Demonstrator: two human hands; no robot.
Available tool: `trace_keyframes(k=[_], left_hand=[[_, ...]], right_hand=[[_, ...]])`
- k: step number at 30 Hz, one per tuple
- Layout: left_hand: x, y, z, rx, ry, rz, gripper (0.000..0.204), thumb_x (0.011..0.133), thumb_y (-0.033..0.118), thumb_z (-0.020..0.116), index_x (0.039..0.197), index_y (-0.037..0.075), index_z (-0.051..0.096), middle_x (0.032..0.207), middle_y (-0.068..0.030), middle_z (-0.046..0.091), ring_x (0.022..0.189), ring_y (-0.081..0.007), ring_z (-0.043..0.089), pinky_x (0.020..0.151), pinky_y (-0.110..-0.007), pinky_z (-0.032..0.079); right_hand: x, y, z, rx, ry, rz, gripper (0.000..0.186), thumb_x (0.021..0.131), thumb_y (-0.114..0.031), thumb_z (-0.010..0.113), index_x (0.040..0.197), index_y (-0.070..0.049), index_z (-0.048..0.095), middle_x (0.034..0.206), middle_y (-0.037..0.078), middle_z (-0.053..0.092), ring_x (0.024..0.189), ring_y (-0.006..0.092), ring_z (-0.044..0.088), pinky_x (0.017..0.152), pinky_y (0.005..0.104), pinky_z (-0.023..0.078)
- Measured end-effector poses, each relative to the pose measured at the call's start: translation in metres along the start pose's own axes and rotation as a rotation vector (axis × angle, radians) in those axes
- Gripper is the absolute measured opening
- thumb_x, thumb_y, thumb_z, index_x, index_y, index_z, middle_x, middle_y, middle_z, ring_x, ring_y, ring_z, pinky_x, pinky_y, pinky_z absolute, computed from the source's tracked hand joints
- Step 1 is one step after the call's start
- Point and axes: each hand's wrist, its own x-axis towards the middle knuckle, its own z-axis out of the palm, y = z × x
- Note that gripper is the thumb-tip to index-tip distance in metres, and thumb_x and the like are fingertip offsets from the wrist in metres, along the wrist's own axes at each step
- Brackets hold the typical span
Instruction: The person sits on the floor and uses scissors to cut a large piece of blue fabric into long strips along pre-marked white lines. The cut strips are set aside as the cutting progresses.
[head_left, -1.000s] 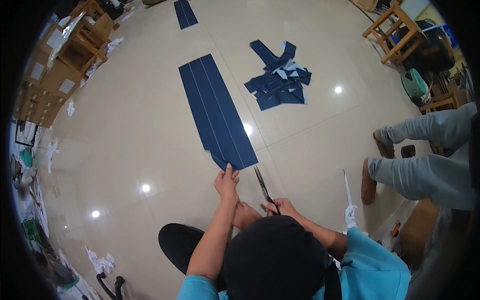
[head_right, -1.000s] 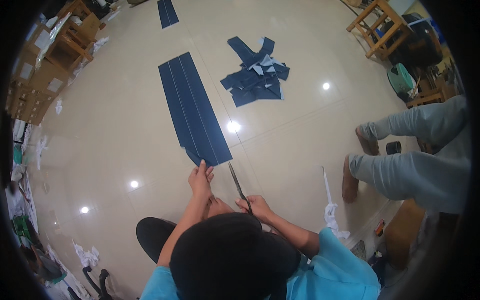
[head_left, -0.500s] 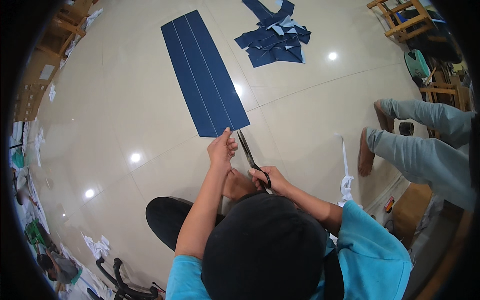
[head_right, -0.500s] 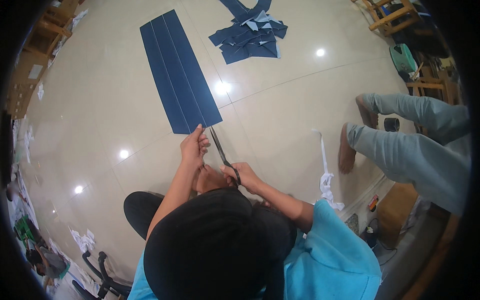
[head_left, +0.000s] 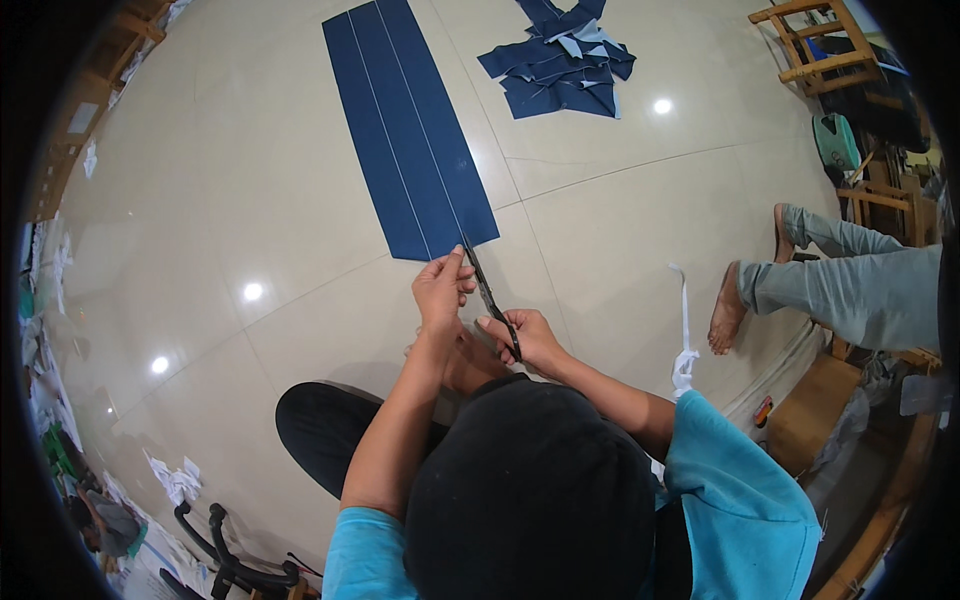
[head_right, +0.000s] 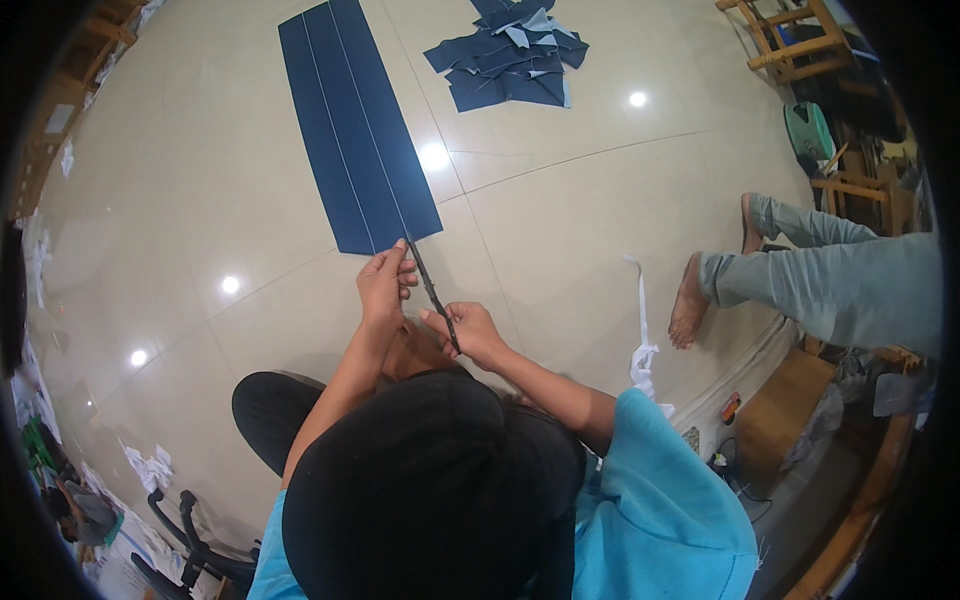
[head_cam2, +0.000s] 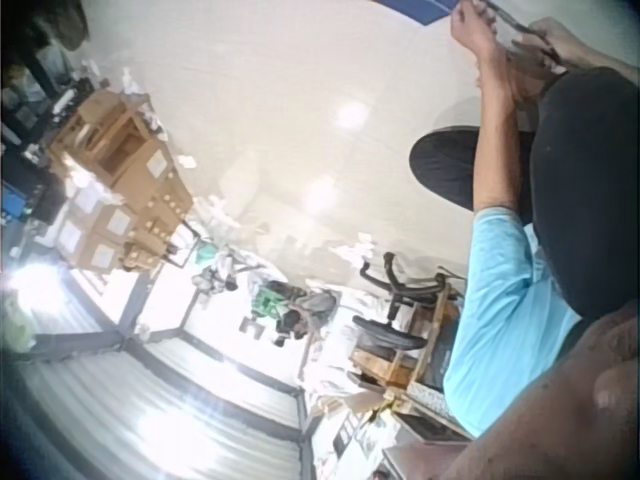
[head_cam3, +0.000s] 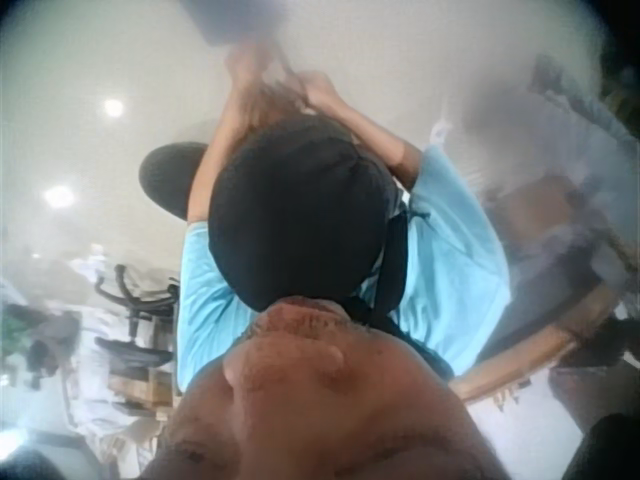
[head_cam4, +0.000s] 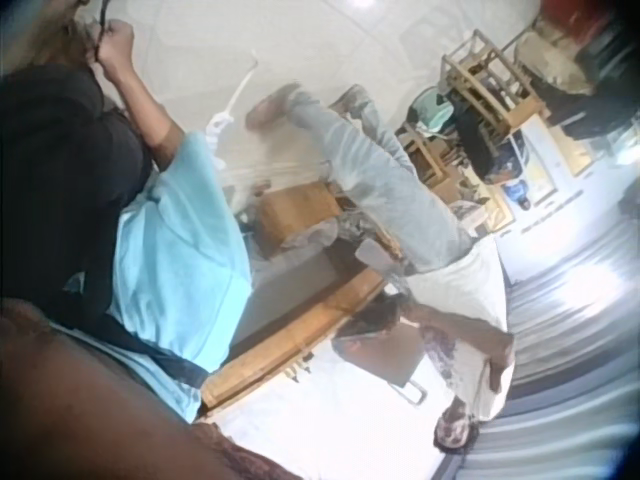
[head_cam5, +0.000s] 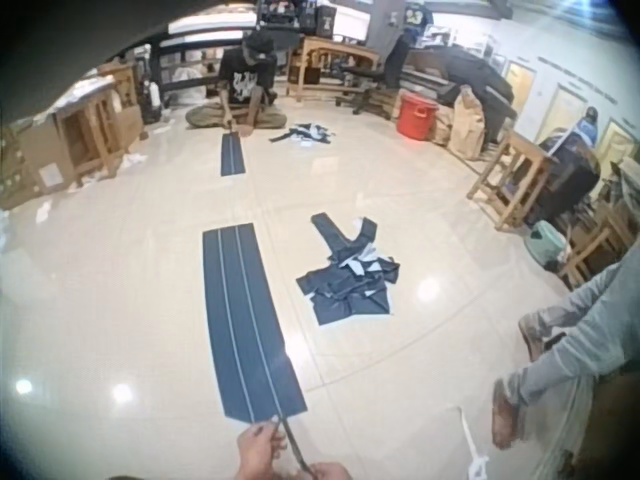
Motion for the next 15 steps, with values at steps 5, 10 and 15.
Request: trace_keyframes(k=[5,10,15], left_hand=[[-0.0011,0.0035,-0.0007,-0.007,-0.016,-0.015,0.029,0.096,0.031,0.080,0.101,0.004,0.071,0.081,-0.0061,0.074,0.057,-0.0077,0.064,0.045,-0.020,0.039],[-0.0008,0.0022,-0.0017,-0.008,-0.003,0.000,0.030,0.097,0.031,0.079,0.101,0.003,0.071,0.080,-0.0070,0.074,0.056,-0.0081,0.064,0.045,-0.021,0.039],[-0.0008,0.0032,-0.0021,0.016,0.005,0.008,0.030,0.097,0.030,0.079,0.101,0.002,0.071,0.081,-0.0079,0.075,0.056,-0.0086,0.065,0.044,-0.021,0.040]], right_hand=[[0.0019,0.0026,0.0022,0.010,0.019,-0.021,0.048,0.091,-0.045,0.082,0.071,-0.008,0.060,0.060,0.003,0.060,0.048,0.0104,0.058,0.045,0.0252,0.046],[0.0014,-0.0006,0.0051,0.016,0.028,-0.023,0.048,0.091,-0.044,0.083,0.070,-0.007,0.060,0.060,0.003,0.060,0.046,0.0099,0.057,0.043,0.0246,0.045],[0.0035,0.0012,0.0053,0.009,0.032,-0.033,0.048,0.091,-0.042,0.083,0.069,-0.007,0.060,0.059,0.003,0.059,0.045,0.0093,0.056,0.043,0.0245,0.044]])
